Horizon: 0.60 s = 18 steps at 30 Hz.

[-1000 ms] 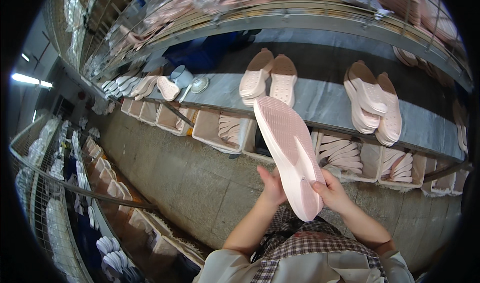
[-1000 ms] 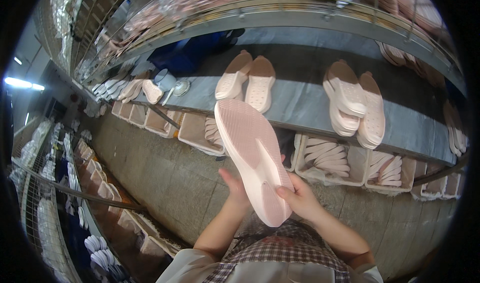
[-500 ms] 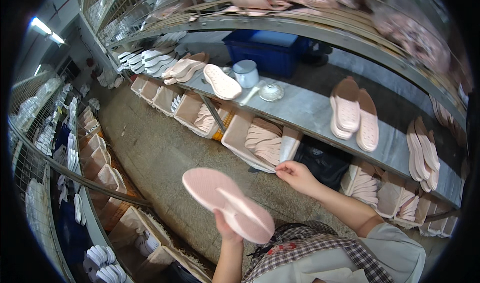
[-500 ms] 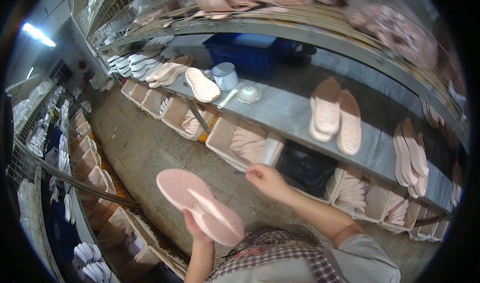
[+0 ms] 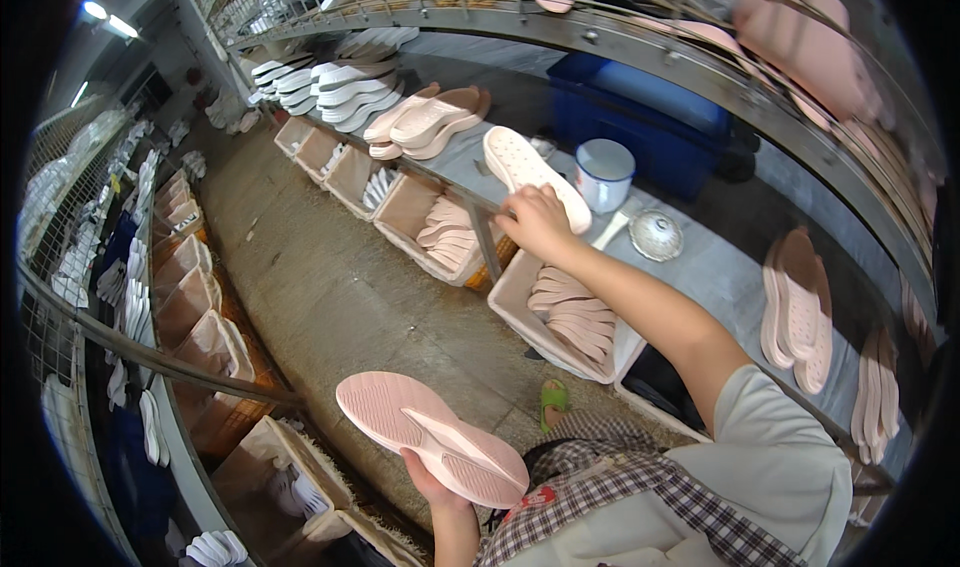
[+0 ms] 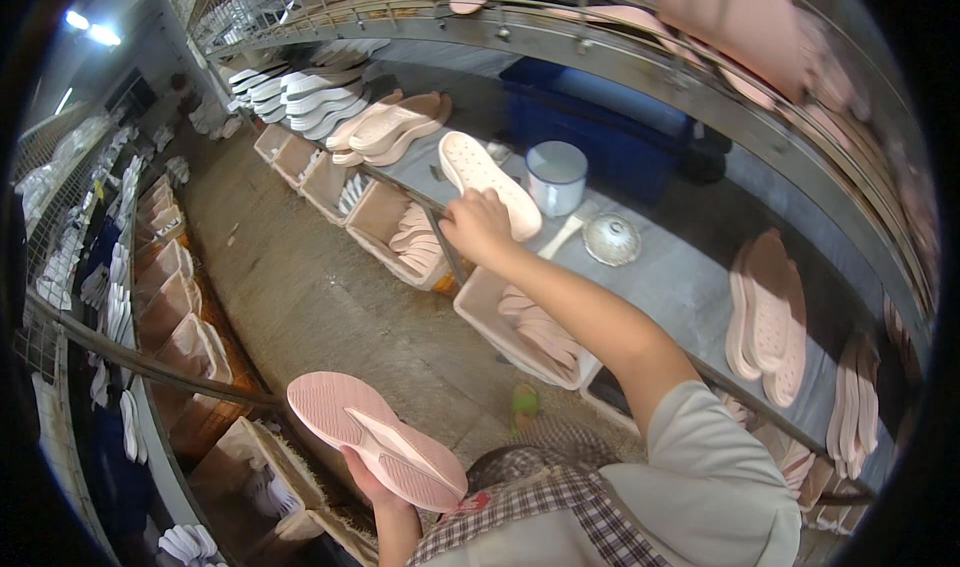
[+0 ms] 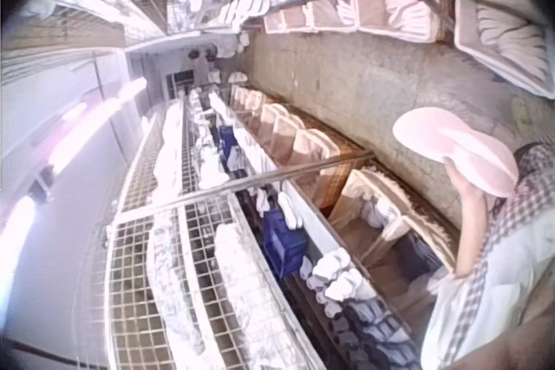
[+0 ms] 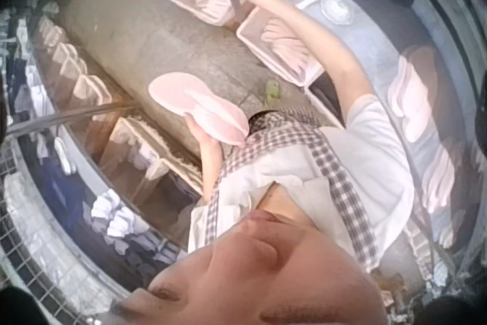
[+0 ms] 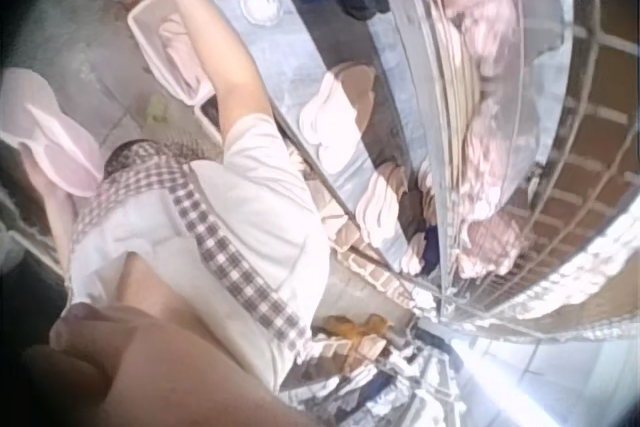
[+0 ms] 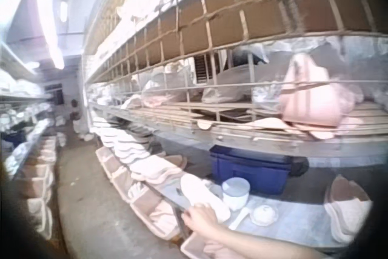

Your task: The person picks up pink slippers from a shelf, inspects the soles, and uses a small brush to clean the bottom surface. They then place the cleaned slippers back on the shelf and repeat the process with another pair.

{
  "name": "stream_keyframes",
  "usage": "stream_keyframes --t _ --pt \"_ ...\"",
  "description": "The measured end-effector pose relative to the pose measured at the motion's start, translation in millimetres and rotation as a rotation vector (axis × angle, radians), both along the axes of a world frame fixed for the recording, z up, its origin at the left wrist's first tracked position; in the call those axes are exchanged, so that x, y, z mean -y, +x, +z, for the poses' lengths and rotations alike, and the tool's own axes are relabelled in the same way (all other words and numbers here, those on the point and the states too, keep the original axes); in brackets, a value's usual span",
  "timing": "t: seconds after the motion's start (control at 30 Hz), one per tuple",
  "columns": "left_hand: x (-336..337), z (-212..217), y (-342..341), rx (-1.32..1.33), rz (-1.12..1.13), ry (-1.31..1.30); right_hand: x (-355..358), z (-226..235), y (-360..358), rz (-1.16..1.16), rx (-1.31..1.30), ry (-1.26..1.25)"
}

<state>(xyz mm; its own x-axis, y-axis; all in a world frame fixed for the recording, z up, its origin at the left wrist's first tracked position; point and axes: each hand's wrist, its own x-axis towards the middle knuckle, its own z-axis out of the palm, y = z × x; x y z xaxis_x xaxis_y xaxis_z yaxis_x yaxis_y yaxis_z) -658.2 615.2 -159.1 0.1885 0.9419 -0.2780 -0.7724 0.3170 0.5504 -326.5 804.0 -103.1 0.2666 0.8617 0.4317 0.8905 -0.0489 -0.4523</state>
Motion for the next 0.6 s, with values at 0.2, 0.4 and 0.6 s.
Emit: stream_keyframes --t 0.2,0.4,0.6 --pt "-74 26 19 -0.081 0.110 -0.014 -146 -21 12 -0.144 0.337 -0.015" --pt "-145 15 23 -0.039 0.051 -0.129 -190 -38 27 -0.169 0.394 -0.169" --pt "-246 8 31 -0.029 -0.275 -0.136 -132 16 21 0.166 -1.482 -0.075"
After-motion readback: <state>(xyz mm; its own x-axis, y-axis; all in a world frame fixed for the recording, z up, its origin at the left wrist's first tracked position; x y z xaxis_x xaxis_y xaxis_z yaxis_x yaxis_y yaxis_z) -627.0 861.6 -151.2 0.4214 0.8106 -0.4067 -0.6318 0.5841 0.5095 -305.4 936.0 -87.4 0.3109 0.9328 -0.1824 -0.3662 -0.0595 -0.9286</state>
